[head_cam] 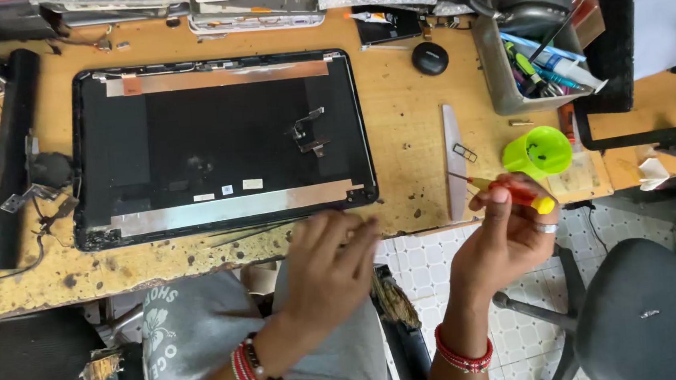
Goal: The person works on a disassembled laptop screen assembly on a cluttered repair bench. They first use a screwdriver on the screen frame, handle a small hinge bracket by hand, then use a soldering iron with a thin probe to solder the bracket area, producing smoke, before lifting the iron away.
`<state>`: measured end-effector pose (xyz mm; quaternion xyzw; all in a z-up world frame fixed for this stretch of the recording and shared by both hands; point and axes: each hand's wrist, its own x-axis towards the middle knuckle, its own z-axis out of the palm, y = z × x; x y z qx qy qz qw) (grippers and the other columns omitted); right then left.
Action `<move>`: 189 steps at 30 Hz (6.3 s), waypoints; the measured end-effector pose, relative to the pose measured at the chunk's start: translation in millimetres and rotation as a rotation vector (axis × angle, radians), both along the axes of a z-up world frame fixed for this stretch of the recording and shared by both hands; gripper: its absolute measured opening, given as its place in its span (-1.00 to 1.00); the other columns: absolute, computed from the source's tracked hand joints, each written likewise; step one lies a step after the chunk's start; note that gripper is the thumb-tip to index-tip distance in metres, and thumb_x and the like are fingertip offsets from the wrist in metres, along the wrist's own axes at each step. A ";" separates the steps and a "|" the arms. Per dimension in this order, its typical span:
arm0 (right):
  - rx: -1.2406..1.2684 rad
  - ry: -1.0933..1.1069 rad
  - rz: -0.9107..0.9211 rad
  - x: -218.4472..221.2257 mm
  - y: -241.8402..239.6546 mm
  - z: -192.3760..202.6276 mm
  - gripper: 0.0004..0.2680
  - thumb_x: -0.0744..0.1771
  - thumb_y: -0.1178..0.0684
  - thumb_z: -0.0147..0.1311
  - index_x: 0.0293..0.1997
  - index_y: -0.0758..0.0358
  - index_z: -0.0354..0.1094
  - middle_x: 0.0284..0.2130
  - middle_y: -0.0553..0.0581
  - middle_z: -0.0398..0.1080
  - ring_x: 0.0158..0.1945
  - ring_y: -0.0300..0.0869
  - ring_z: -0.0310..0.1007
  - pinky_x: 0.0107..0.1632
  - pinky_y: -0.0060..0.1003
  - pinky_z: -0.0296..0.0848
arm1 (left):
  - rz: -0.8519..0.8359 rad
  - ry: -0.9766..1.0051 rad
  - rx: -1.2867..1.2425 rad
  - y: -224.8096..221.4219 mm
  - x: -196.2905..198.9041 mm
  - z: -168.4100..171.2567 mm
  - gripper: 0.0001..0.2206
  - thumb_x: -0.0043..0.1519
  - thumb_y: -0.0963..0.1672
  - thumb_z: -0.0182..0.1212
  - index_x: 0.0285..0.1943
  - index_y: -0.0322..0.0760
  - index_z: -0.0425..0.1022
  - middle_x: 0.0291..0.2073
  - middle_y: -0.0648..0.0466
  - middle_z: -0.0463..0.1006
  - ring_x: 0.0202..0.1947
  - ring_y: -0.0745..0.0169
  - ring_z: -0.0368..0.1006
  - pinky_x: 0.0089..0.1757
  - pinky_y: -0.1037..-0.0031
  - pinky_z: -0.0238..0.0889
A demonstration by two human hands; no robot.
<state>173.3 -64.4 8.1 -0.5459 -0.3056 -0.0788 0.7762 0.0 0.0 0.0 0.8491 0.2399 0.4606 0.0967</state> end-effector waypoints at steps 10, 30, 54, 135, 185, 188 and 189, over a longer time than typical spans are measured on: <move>-0.102 0.111 0.438 -36.9 24.8 -11.8 -0.81 0.38 0.23 0.15 0.01 0.22 0.18 -0.16 0.25 0.41 0.00 -0.10 0.51 -0.06 -0.37 0.58 | 0.140 0.201 -0.025 40.3 -21.4 4.7 -0.75 0.28 -0.04 0.39 0.00 -0.25 0.60 0.00 0.04 0.51 0.03 0.01 0.39 -0.06 0.24 0.09; -0.358 0.080 0.282 -54.8 25.3 -20.0 -0.79 0.34 0.19 0.15 -0.05 0.29 0.11 -0.33 0.32 0.36 -0.23 0.00 0.52 -0.17 -0.22 0.65 | 0.046 0.271 -0.097 53.9 -18.6 19.4 -0.93 0.34 -0.13 0.29 -0.15 -0.20 0.61 -0.19 0.12 0.58 -0.13 0.09 0.48 -0.09 0.24 0.25; -0.395 0.010 0.272 -52.4 27.5 -16.1 -0.79 0.36 0.13 0.12 -0.07 0.22 0.06 -0.40 0.32 0.32 -0.33 -0.02 0.48 -0.21 -0.23 0.64 | 0.055 0.274 -0.161 55.4 -14.9 20.6 -0.90 0.36 -0.13 0.24 -0.20 -0.19 0.61 -0.22 0.12 0.59 -0.17 0.07 0.49 -0.12 0.24 0.27; -0.580 -0.650 -0.128 -54.8 27.8 -21.5 -0.92 0.48 0.52 0.20 0.04 0.63 0.48 -0.07 0.49 0.42 -0.24 0.11 0.39 -0.33 -0.16 0.29 | 0.826 0.001 -0.151 91.5 -222.4 7.3 -0.38 0.26 -0.08 0.32 0.48 -0.36 0.18 0.07 -0.10 0.40 -0.01 -0.08 0.24 0.02 0.17 0.12; -0.450 -0.610 -0.001 -90.4 22.3 2.9 -0.75 0.59 0.10 -0.06 0.18 0.67 0.17 0.01 0.52 0.22 0.04 0.19 0.26 0.12 -0.05 0.24 | 0.078 -0.213 -0.262 96.4 -259.1 18.6 -0.88 0.29 -0.23 0.26 -0.06 -0.46 0.59 -0.21 -0.08 0.64 -0.21 0.05 0.53 -0.11 0.33 0.41; -0.518 -0.579 0.071 -131.5 29.8 -6.9 -0.86 0.57 0.13 -0.07 0.17 0.46 0.16 -0.02 0.39 0.22 0.03 0.10 0.25 0.12 -0.10 0.25 | -0.008 -0.184 -0.297 97.4 -266.8 9.4 -0.89 0.28 -0.23 0.27 -0.05 -0.38 0.60 -0.20 -0.02 0.66 -0.19 0.09 0.56 -0.04 0.30 0.45; -0.435 -0.470 0.150 -139.5 33.0 -20.9 -0.90 0.51 0.15 0.05 0.11 0.18 0.18 -0.08 0.18 0.27 -0.01 -0.06 0.24 0.08 -0.22 0.23 | -0.035 -0.169 -0.296 98.2 -268.5 5.1 -0.88 0.26 -0.24 0.30 -0.05 -0.33 0.61 -0.16 0.00 0.69 -0.17 0.10 0.59 0.03 0.27 0.48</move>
